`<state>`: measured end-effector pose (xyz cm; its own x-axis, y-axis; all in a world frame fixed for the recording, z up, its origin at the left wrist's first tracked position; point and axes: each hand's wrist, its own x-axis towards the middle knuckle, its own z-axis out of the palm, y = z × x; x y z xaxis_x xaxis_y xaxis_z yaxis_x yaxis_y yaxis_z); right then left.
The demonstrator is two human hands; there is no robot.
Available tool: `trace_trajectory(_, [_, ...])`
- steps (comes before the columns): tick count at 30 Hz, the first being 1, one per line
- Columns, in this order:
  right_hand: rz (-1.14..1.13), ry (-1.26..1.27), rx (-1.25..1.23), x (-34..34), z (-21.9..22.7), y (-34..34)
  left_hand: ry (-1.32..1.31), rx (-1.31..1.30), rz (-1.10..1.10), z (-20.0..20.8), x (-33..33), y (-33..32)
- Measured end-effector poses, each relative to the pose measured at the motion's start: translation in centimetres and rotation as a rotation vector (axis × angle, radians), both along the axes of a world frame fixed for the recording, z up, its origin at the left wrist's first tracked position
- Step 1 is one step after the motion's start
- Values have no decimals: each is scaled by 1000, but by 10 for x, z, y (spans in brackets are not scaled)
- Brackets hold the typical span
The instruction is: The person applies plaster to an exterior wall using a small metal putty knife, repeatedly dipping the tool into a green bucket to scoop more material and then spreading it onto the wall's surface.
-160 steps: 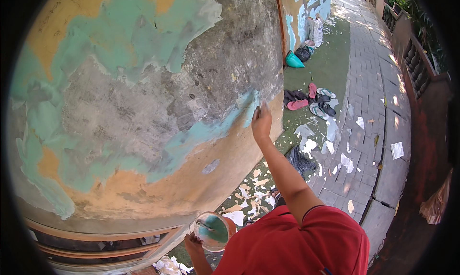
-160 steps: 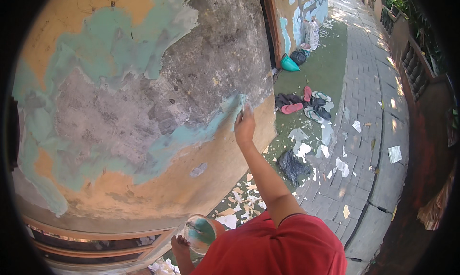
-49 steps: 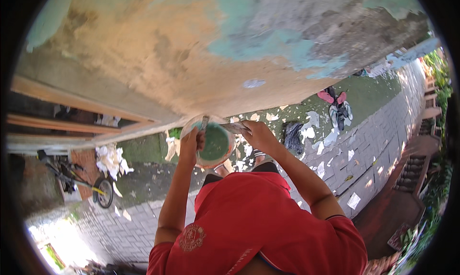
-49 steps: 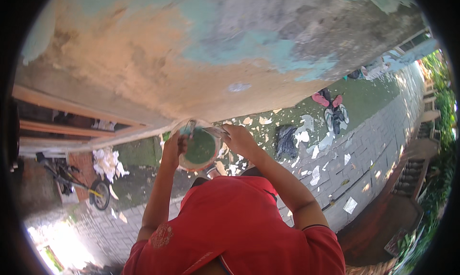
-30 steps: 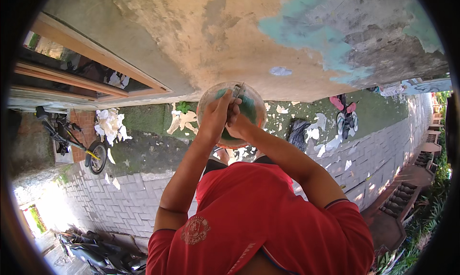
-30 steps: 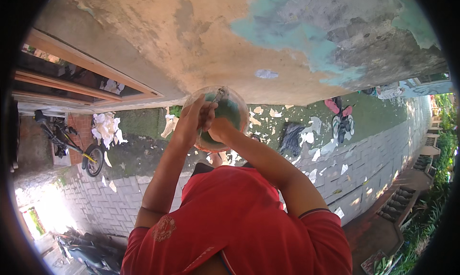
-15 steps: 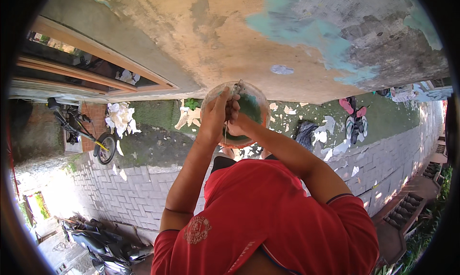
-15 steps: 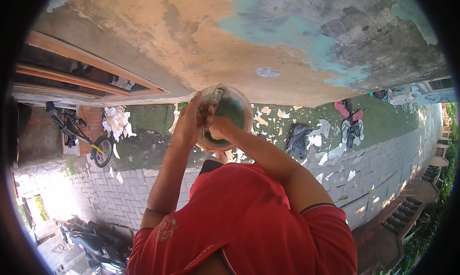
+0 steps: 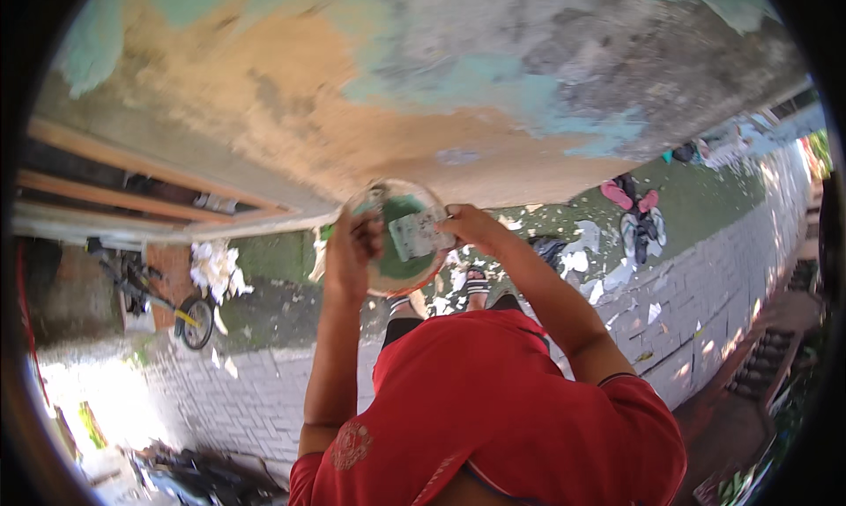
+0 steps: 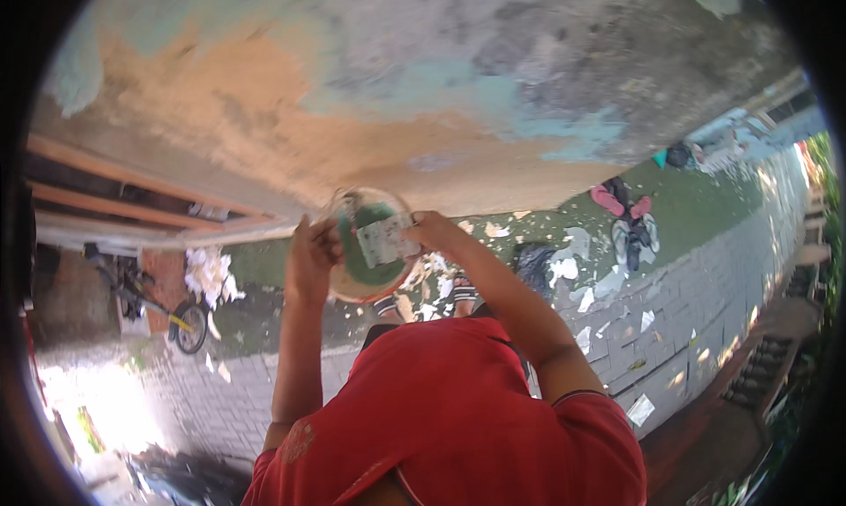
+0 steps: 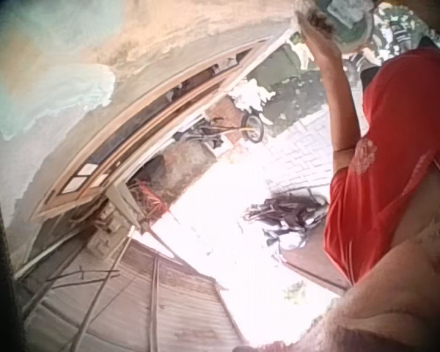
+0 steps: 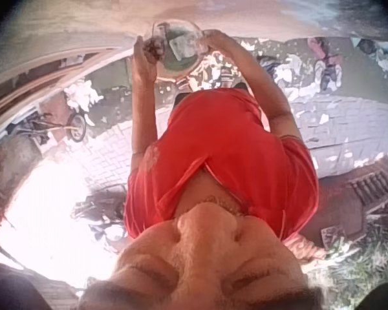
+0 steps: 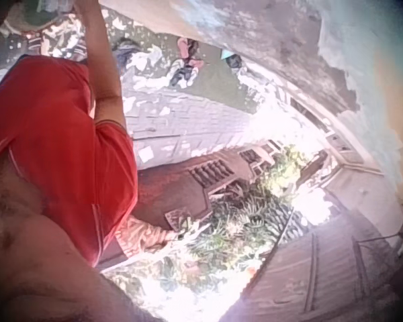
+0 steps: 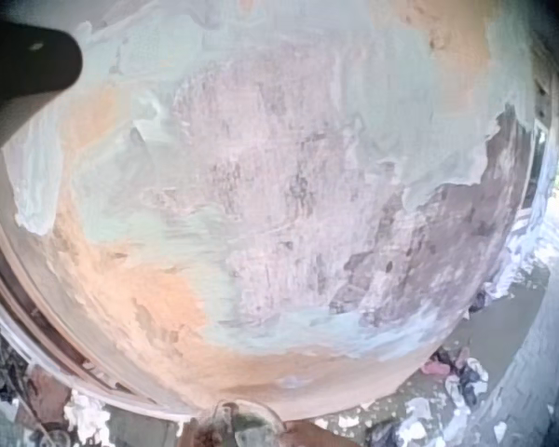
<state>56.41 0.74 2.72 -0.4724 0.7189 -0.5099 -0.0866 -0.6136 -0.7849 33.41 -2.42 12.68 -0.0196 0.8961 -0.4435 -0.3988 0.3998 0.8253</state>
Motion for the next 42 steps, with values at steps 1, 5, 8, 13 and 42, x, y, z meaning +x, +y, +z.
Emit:
trace_trajectory(1, [-81, 96, -52, 13, 5, -5, -36, -21, 22, -8, -3, 1])
trace_trajectory(5, [-333, 270, -21, 76, 22, -27, -36, -22, 71, -15, -4, -1])
trace_trajectory(8, [-635, 341, 111, 127, 25, -46, -4, -61, 75, -34, -7, 5])
trace_trajectory(13, [-1034, 280, 341, 205, 34, -56, 30, -118, 110, -55, 1, 10])
trace_trajectory(42, [-1262, 147, 396, 295, -19, -10, 160, -197, 160, -96, -13, 5])
